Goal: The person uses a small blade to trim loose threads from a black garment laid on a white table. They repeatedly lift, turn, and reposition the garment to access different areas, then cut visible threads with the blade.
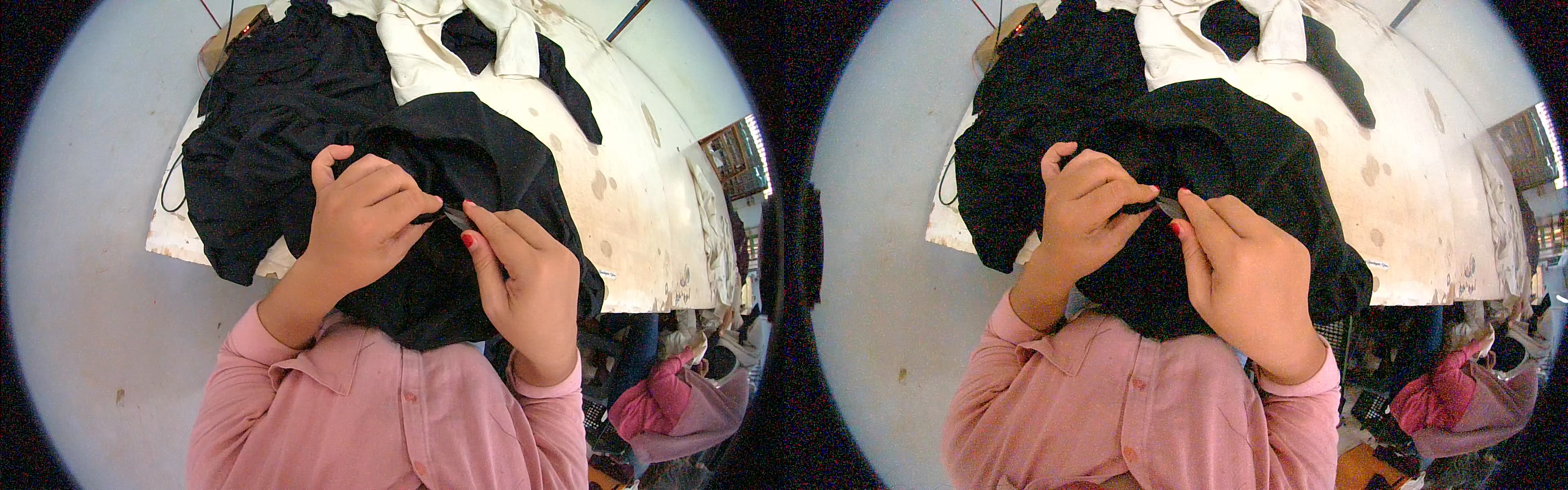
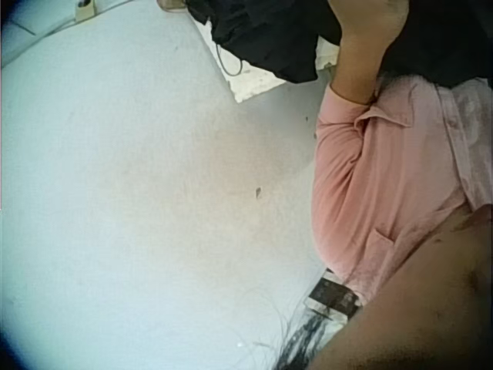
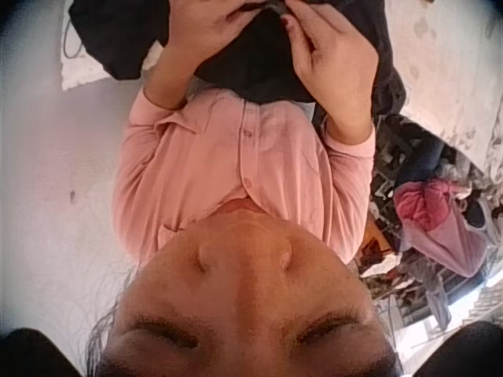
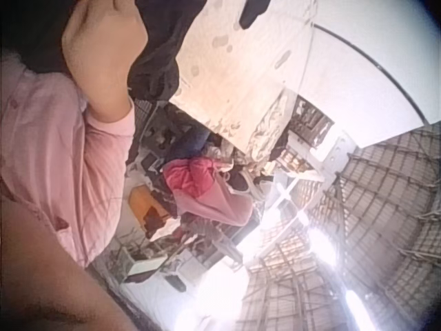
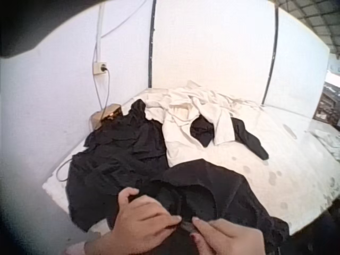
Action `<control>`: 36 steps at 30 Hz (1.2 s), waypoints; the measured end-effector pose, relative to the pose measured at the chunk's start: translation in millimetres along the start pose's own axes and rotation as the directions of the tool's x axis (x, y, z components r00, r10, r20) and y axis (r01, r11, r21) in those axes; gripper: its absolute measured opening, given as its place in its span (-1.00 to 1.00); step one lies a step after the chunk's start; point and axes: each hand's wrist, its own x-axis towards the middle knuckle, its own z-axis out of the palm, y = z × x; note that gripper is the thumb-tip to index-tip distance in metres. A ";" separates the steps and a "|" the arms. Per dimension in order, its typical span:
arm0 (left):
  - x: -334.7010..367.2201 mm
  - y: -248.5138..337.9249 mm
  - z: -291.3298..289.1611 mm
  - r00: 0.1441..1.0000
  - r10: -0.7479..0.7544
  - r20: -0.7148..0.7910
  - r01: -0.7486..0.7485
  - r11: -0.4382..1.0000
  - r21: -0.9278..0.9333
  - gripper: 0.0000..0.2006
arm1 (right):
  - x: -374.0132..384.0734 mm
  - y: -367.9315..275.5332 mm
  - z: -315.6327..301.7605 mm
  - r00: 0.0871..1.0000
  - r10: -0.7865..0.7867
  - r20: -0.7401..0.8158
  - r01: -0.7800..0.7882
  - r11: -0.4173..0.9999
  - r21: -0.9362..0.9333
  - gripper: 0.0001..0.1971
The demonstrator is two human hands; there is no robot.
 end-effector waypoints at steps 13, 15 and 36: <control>-2.1 -0.2 -2.7 0.999 -0.031 -0.013 0.030 1.000 -0.006 -0.74 | 3.0 -1.8 -1.9 0.998 -0.038 0.058 0.044 0.993 -0.107 -0.80; -4.2 -2.1 -8.4 0.996 -0.039 0.076 0.043 0.997 -0.061 -0.73 | 1.6 4.9 -3.4 0.999 -0.014 0.040 0.016 0.999 -0.043 -0.79; 23.1 -8.0 -1.0 0.983 0.179 -0.038 -0.178 0.984 0.026 -0.87 | -26.2 149.3 22.4 0.719 0.569 -0.399 -0.502 0.822 0.269 -0.51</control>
